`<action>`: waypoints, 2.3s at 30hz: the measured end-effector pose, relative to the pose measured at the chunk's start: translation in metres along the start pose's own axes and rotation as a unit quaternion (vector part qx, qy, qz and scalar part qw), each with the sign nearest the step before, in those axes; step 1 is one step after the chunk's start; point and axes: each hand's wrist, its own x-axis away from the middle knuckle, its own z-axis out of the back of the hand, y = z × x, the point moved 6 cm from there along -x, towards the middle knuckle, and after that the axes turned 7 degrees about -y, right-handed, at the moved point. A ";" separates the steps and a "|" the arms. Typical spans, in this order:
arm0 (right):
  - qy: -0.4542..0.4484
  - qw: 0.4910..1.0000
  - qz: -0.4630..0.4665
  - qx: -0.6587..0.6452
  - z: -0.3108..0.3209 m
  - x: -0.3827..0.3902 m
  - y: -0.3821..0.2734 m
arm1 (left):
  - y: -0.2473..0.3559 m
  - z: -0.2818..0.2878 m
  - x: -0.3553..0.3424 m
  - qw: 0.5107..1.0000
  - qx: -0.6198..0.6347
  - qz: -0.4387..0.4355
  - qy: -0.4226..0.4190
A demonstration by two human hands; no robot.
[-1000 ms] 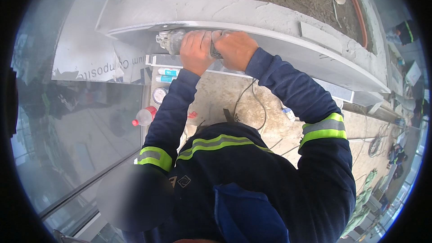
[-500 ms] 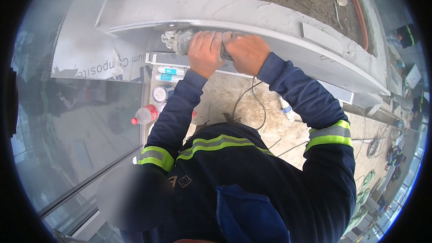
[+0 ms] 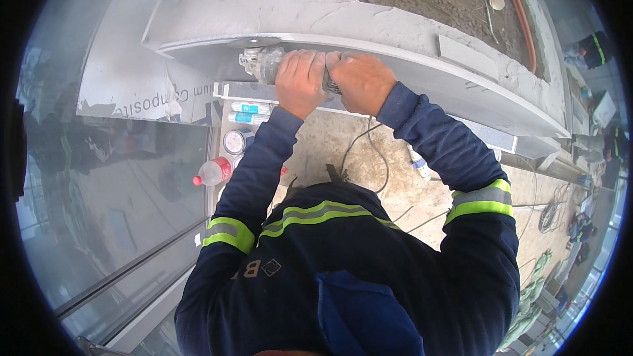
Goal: The person uses an angle grinder to smooth the edge of a white concrete or composite planter. The person holds the tool with both hands and moves it along the curved edge, generating dust. The person briefly pauses to wipe the edge with a hand before resuming grinding.
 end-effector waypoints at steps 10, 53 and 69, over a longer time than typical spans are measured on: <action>0.021 1.000 -0.003 0.010 0.001 0.014 0.007 | 0.013 -0.005 -0.001 1.000 -0.005 0.000 0.012; 0.006 1.000 -0.005 -0.004 0.005 0.014 0.007 | 0.012 -0.006 -0.005 1.000 0.019 -0.004 -0.001; 0.025 0.999 0.025 -0.002 -0.019 -0.025 0.010 | -0.021 -0.016 0.006 1.000 -0.006 -0.003 -0.001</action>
